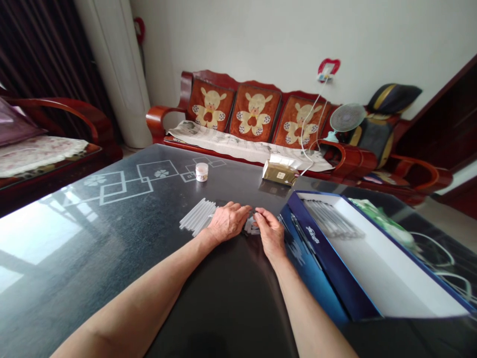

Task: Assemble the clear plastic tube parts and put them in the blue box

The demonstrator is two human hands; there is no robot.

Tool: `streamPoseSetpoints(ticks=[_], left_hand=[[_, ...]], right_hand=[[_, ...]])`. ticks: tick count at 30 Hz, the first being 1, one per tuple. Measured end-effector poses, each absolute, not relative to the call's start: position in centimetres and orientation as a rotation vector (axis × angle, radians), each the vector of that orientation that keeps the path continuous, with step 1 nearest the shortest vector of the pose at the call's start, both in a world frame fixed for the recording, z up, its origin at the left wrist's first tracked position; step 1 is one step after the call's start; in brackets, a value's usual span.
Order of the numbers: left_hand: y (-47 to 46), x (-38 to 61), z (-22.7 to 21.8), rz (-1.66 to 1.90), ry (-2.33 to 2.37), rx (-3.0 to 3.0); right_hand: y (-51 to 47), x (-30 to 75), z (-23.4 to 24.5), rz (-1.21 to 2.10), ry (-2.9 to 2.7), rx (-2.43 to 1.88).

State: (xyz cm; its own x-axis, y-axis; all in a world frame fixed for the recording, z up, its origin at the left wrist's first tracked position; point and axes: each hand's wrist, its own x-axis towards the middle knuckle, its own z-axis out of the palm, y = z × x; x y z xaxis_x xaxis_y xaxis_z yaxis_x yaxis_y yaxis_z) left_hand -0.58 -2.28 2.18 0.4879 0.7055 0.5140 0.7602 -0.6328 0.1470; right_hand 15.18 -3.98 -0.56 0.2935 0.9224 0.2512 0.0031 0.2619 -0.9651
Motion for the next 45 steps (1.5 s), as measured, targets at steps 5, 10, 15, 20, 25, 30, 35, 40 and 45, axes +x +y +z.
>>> streamPoseSetpoints(ticks=[5,10,15,20,25,30,35,40,45], left_hand=[[-2.35,-0.43,2.19,-0.827,-1.265,-2.622],[-2.35,-0.44,2.12,-0.841,-1.251,-2.631],[-2.24,-0.50,2.06,-0.828,-1.258,-2.632],[-2.33,-0.57,2.27,-0.787,-1.259,-2.643],[-2.48,-0.67,2.52,-0.746,-1.233,-2.642],[-2.43,-0.77,2.56,-0.742,-1.248,-2.653],[-2.32,-0.84,2.62,-0.754,-1.253,-2.668],[-2.19,-0.94,2.58,-0.782,-1.225,-2.687],[-2.02,-1.07,2.40,-0.810,-1.168,-2.699]], right_hand=[[-4.04,15.28,-0.51,0.804,-1.136,-1.159],[-4.10,15.20,-0.44,0.777,-1.153,-1.177],[-4.16,15.06,-0.27,0.762,-1.178,-1.161],[-4.20,15.01,-0.35,0.744,-1.202,-1.160],[-4.24,15.03,-0.42,0.724,-1.234,-1.154],[-4.26,15.01,-0.34,0.766,-1.240,-1.140],[-4.36,15.08,-0.31,0.788,-1.214,-1.176],[-4.49,15.09,-0.33,0.781,-1.244,-1.160],[-4.95,14.87,0.28,0.788,-1.284,-1.160]])
